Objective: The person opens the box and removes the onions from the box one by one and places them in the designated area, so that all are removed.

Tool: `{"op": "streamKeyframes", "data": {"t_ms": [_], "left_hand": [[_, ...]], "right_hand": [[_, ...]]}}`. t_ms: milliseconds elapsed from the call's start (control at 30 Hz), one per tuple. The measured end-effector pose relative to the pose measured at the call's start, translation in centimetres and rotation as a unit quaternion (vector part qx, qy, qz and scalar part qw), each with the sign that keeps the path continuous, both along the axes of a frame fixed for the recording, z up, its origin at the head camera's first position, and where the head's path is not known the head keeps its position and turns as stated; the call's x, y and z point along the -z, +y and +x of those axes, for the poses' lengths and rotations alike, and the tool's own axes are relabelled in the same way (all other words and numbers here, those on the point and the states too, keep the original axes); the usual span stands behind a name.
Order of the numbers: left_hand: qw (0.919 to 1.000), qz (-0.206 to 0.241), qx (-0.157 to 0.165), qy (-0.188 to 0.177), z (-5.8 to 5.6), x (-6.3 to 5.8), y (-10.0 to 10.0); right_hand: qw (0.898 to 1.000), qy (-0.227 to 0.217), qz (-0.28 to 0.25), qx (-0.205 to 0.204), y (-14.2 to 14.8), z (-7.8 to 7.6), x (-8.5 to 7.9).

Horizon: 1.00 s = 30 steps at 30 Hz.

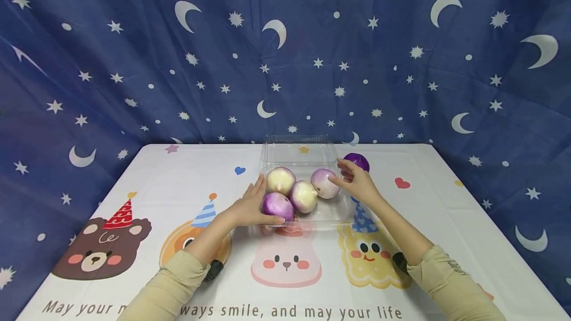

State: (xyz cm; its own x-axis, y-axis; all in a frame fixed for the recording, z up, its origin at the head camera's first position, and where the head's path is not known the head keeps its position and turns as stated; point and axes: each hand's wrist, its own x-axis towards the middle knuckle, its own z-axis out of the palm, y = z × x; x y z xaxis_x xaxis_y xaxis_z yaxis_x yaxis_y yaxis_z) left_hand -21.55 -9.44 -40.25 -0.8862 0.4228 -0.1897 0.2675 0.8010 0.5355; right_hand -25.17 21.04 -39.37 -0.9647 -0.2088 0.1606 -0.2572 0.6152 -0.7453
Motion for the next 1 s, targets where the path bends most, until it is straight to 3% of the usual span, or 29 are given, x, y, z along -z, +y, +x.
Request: {"op": "streamKeyframes", "data": {"t_ms": [167,433,1000], "left_hand": [[0.9999,0.009,0.003,-0.007,0.2,0.0,-0.1],[1.0000,0.001,-0.003,-0.002,0.1,0.1,-0.3],[0.9996,0.016,0.005,-0.022,-0.1,0.3,-0.1]], "right_hand": [[0.999,-0.013,0.034,-0.012,-0.3,0.2,0.1],[0.995,0.039,0.095,-0.014,-1.2,0.5,0.3],[0.981,0.039,0.185,0.032,-2.1,0.3,-0.1]]}}
